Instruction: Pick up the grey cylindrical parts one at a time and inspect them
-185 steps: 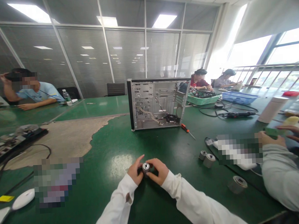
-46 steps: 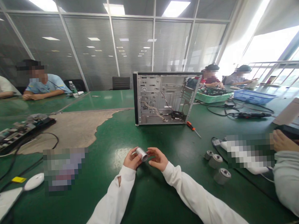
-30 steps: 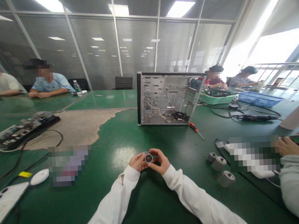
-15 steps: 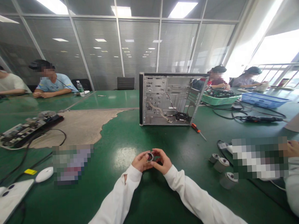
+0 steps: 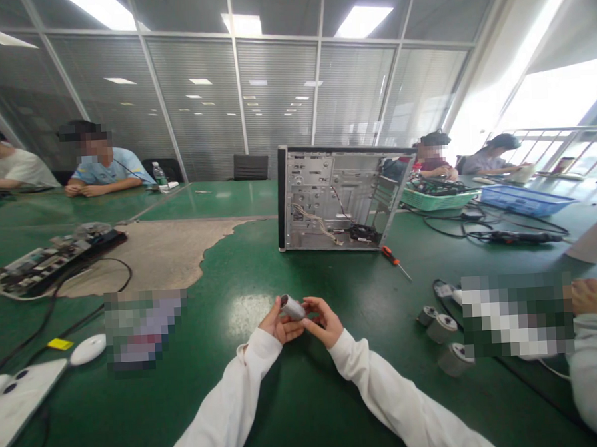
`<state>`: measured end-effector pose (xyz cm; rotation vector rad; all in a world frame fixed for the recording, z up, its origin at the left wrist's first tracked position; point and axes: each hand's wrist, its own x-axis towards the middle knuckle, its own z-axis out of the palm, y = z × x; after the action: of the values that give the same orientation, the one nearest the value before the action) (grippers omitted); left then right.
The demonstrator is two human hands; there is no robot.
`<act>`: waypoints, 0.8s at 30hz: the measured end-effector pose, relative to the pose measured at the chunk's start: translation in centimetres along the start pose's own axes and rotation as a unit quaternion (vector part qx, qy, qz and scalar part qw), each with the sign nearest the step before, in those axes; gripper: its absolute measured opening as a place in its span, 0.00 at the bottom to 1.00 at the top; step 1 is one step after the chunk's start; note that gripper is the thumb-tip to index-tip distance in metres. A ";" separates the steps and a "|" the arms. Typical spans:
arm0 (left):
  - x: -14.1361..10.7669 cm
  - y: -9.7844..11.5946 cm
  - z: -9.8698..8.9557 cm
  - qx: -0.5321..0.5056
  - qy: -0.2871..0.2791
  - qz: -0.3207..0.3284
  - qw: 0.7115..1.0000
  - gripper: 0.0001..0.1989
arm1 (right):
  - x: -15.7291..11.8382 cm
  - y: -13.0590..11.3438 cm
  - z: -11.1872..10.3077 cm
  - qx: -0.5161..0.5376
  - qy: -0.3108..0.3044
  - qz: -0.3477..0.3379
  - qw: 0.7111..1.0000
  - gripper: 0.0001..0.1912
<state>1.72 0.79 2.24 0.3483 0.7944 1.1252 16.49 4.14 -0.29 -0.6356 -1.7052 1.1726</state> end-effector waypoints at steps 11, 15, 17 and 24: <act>-0.4 0.8 0.2 -0.039 0.022 0.021 0.999 0.29 | 0.0 0.5 0.1 0.024 -0.001 0.016 1.000 0.20; -0.4 0.7 -0.1 -0.031 -0.007 0.029 0.999 0.29 | 0.0 0.6 0.1 0.023 0.001 0.019 1.000 0.19; -0.3 0.3 -0.2 -0.014 -0.029 0.057 0.998 0.28 | 0.1 0.5 0.1 0.024 0.003 0.018 1.000 0.19; 0.8 -1.3 -0.4 0.096 -0.033 0.226 0.969 0.25 | 0.4 0.9 0.0 0.040 0.010 0.029 0.999 0.14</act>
<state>2.46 0.94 0.82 0.7553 0.7876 1.4553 16.23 4.79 -0.98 -0.6486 -1.6252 1.2643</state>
